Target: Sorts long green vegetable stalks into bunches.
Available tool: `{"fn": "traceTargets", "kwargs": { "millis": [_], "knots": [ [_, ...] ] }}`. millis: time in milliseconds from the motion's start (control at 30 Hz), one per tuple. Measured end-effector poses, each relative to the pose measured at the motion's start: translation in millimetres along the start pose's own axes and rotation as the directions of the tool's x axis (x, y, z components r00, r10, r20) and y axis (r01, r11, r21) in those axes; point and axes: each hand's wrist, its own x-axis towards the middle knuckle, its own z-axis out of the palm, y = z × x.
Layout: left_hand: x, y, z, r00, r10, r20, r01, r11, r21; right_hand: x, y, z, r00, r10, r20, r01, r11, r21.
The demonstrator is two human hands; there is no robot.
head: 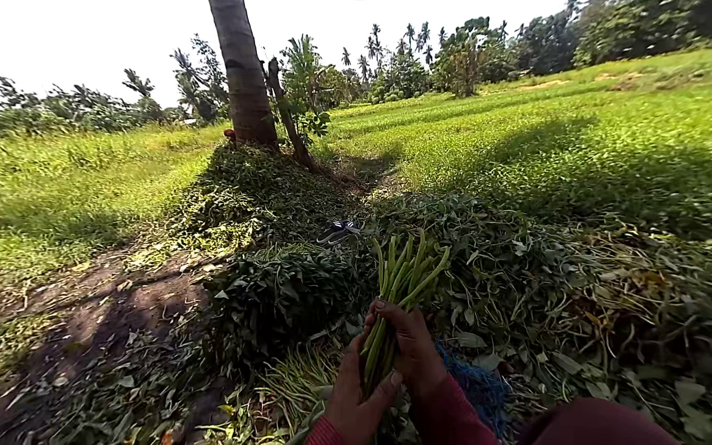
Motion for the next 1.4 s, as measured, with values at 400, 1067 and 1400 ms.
{"fn": "traceTargets", "kwargs": {
  "millis": [400, 1067, 1400],
  "knots": [
    [14, -11, -60, 0.63, 0.271, 0.728, 0.236, 0.826, -0.512, -15, -6, 25, 0.933, 0.112, 0.342, -0.217, 0.933, 0.287],
    [-83, 80, -178, 0.915, -0.389, -0.11, 0.171, 0.126, 0.977, -31, 96, 88, 0.959, 0.235, 0.157, -0.239, 0.971, 0.004],
    [-141, -39, -176, 0.506, -0.847, 0.161, 0.376, 0.385, 0.843, -76, 206, 9, 0.688, 0.7, -0.19, -0.703, 0.709, 0.065]
  ]
}}
